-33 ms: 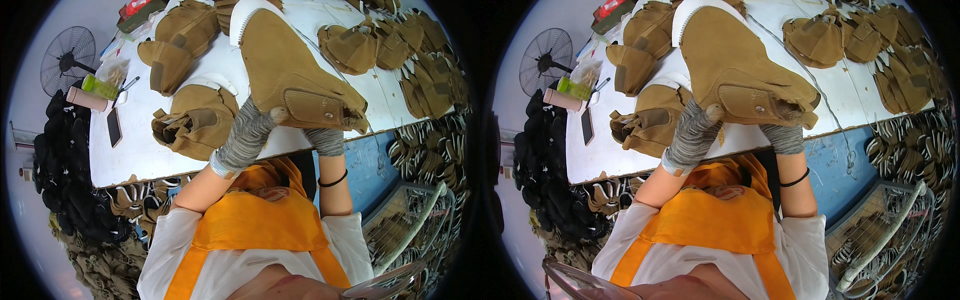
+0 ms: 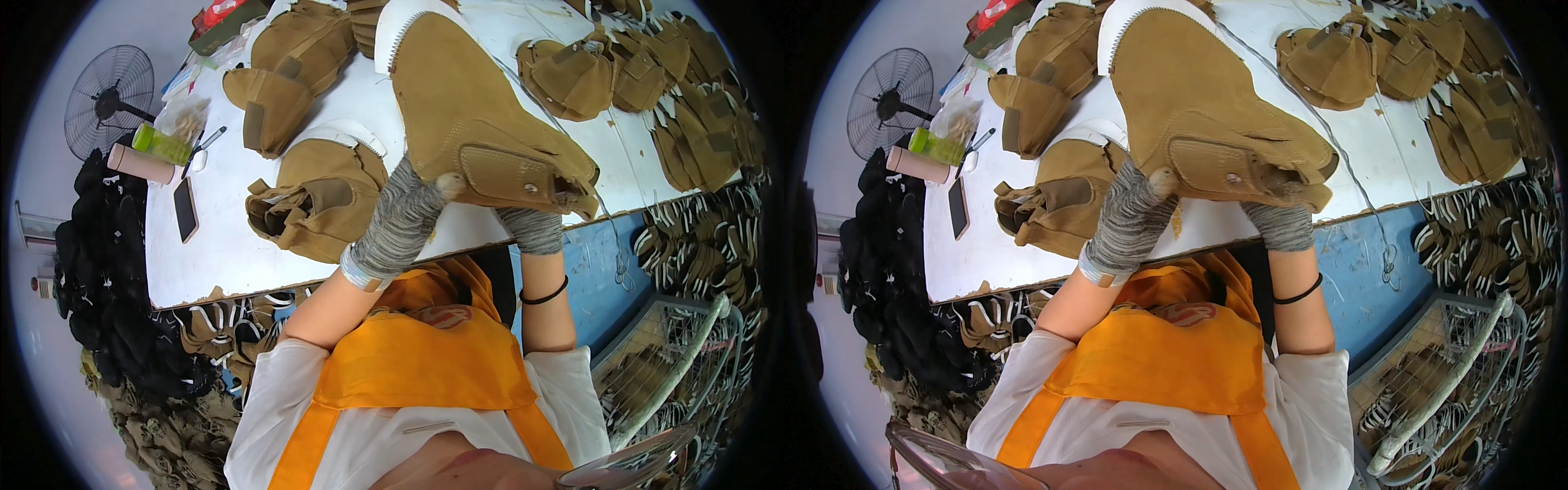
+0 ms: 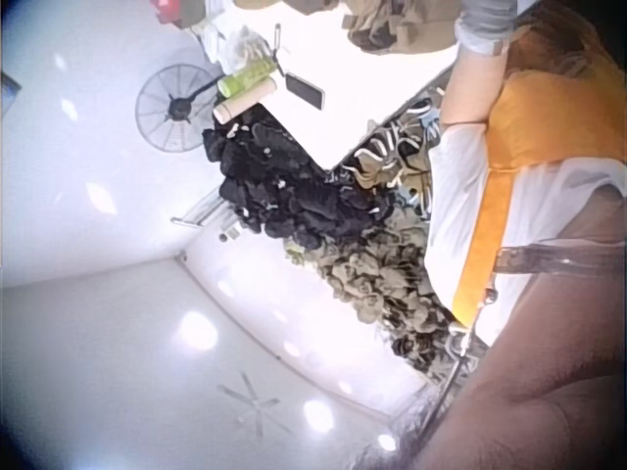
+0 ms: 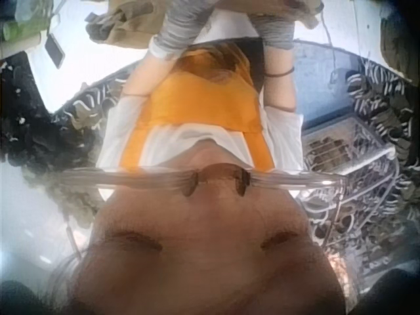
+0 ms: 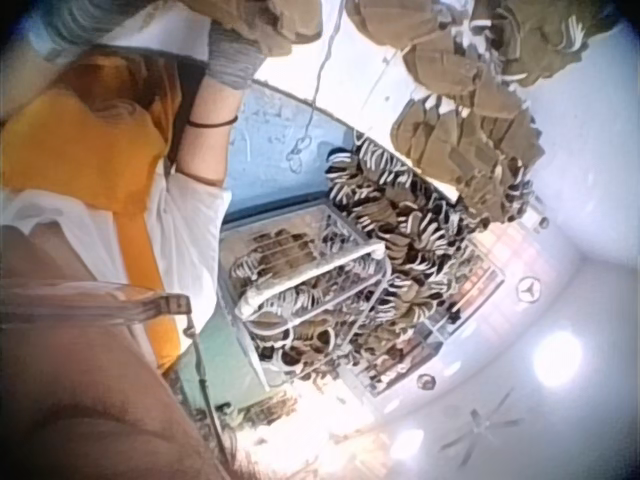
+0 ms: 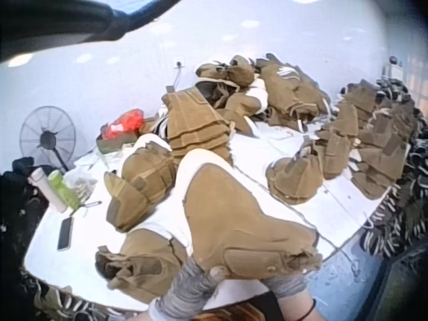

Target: The person trims excess threads and material from the edges of boot upper components using small shears while wearing gloves.

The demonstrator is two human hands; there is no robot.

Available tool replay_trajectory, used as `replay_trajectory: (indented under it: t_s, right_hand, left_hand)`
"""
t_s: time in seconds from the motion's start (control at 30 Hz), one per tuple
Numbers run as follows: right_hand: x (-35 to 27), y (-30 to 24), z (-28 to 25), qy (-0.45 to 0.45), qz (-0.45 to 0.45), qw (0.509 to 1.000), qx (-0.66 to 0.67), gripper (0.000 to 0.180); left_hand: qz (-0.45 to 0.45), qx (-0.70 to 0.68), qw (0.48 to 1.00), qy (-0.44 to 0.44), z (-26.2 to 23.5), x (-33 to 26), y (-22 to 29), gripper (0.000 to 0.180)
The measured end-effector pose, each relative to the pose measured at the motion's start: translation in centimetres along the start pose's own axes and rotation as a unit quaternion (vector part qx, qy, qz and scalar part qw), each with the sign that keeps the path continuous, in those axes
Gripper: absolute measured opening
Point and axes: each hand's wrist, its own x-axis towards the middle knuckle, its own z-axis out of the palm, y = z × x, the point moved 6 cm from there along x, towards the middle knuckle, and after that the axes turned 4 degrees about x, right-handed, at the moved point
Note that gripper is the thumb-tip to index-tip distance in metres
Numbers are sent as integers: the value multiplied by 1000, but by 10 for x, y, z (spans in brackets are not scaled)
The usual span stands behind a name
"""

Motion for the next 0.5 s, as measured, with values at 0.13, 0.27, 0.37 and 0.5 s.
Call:
replay_trajectory:
  t_s: [0.13, 0.27, 0.37, 0.5]
  right_hand:
    - [3, -7, -16, 7, -28, 993, -112, 44]
    - [-2, -7, -6, -39, 97, 566, 817, 26]
    - [0, -23, -17, -65, 159, 236, 957, 18]
    - [-6, -13, -19, 26, 264, 393, 880, 25]
  left_hand:
    - [-6, -98, 995, 7, -4, 5, -12, 59]
    - [-16, -185, 982, 30, 4, 9, -11, 57]
    - [-33, -246, 968, 25, 1, 10, -15, 56]
    - [-49, -252, 965, 52, -4, 7, -20, 57]
